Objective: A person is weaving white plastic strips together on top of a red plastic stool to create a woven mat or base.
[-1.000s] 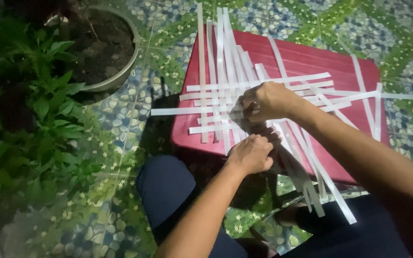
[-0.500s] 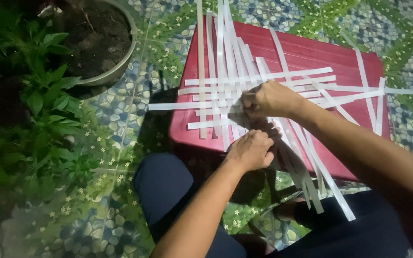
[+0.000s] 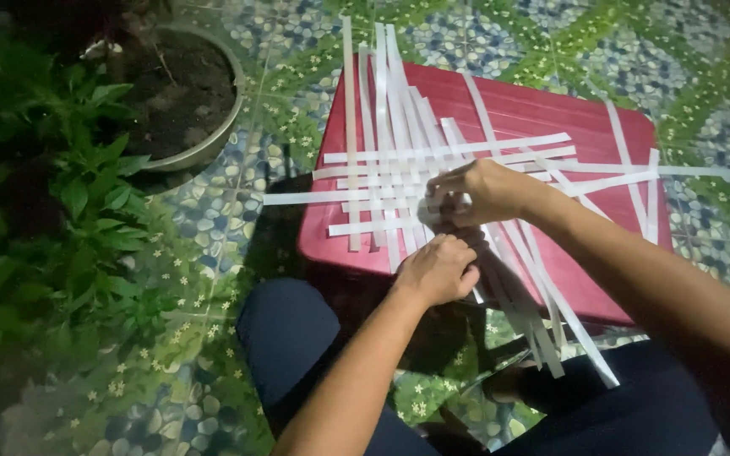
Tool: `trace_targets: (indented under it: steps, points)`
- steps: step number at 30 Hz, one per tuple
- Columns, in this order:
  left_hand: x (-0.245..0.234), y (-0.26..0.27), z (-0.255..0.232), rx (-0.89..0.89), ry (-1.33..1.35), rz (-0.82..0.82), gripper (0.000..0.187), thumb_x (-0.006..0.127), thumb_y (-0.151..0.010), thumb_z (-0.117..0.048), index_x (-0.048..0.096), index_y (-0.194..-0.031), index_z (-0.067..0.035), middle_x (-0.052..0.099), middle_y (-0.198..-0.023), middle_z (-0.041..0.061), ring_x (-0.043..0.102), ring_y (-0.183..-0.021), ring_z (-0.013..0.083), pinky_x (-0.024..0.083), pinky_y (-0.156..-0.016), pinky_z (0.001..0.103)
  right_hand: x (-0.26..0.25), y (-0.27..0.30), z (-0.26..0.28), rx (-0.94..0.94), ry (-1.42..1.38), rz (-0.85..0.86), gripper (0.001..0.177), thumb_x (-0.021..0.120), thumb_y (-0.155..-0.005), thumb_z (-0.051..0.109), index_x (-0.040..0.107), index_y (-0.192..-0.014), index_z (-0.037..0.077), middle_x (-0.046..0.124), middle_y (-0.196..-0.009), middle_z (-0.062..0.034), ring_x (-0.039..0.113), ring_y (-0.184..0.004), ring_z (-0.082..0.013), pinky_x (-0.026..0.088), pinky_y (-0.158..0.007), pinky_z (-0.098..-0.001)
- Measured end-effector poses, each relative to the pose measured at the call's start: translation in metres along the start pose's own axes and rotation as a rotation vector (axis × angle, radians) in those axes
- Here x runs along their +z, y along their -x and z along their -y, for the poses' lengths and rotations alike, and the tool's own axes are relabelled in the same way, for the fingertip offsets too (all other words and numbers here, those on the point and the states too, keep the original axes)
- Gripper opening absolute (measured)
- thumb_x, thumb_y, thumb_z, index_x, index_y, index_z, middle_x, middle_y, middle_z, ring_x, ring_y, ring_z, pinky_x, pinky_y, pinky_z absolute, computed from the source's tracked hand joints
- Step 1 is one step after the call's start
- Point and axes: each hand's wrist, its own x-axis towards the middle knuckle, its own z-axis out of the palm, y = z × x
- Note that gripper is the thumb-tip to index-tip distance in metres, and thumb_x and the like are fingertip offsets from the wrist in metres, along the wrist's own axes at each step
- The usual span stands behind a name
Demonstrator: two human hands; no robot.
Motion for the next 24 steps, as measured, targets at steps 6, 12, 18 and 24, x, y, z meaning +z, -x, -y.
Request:
trace_targets:
  steps: [6, 12, 18, 24]
  points:
    - [0.011, -0.003, 0.006, -0.011, -0.036, 0.018, 0.020, 0.052, -0.068, -0.024, 0.062, -0.065, -0.006, 0.060, -0.064, 0.013, 0.060, -0.067, 0.0277, 0.048, -0.073, 0.035, 0.012, -0.008, -0.017, 0.044, 0.076, 0.113, 0.026, 0.073, -0.059, 0.017, 0.067, -0.084, 0.012, 0.068, -0.088, -0.0058, 0.067, -0.075, -0.0237, 0.055, -0.066, -0.0331]
    - [0.008, -0.004, 0.006, -0.048, -0.013, 0.067, 0.021, 0.053, -0.068, -0.024, 0.064, -0.069, -0.006, 0.061, -0.066, 0.012, 0.061, -0.070, 0.0268, 0.048, -0.077, 0.034, 0.021, -0.011, -0.028, 0.058, 0.164, 0.112, 0.026, 0.074, -0.058, 0.019, 0.064, -0.080, 0.009, 0.067, -0.077, -0.0065, 0.067, -0.070, -0.0249, 0.055, -0.063, -0.0348]
    - [0.006, -0.005, 0.008, -0.036, -0.018, 0.071, 0.023, 0.052, -0.069, -0.025, 0.065, -0.072, -0.006, 0.062, -0.067, 0.012, 0.061, -0.072, 0.0264, 0.047, -0.080, 0.034, 0.024, -0.014, -0.040, 0.110, 0.172, 0.129, 0.041, 0.076, -0.052, 0.028, 0.057, -0.084, 0.009, 0.067, -0.070, -0.0057, 0.067, -0.068, -0.0254, 0.056, -0.063, -0.0374]
    - [0.008, -0.006, 0.008, -0.020, -0.006, 0.037, 0.021, 0.052, -0.070, -0.024, 0.065, -0.071, -0.006, 0.062, -0.067, 0.012, 0.061, -0.073, 0.0266, 0.046, -0.081, 0.035, 0.021, -0.015, -0.036, 0.135, 0.132, 0.094, 0.037, 0.076, -0.056, 0.024, 0.059, -0.083, 0.006, 0.068, -0.073, -0.0105, 0.067, -0.072, -0.0289, 0.055, -0.068, -0.0402]
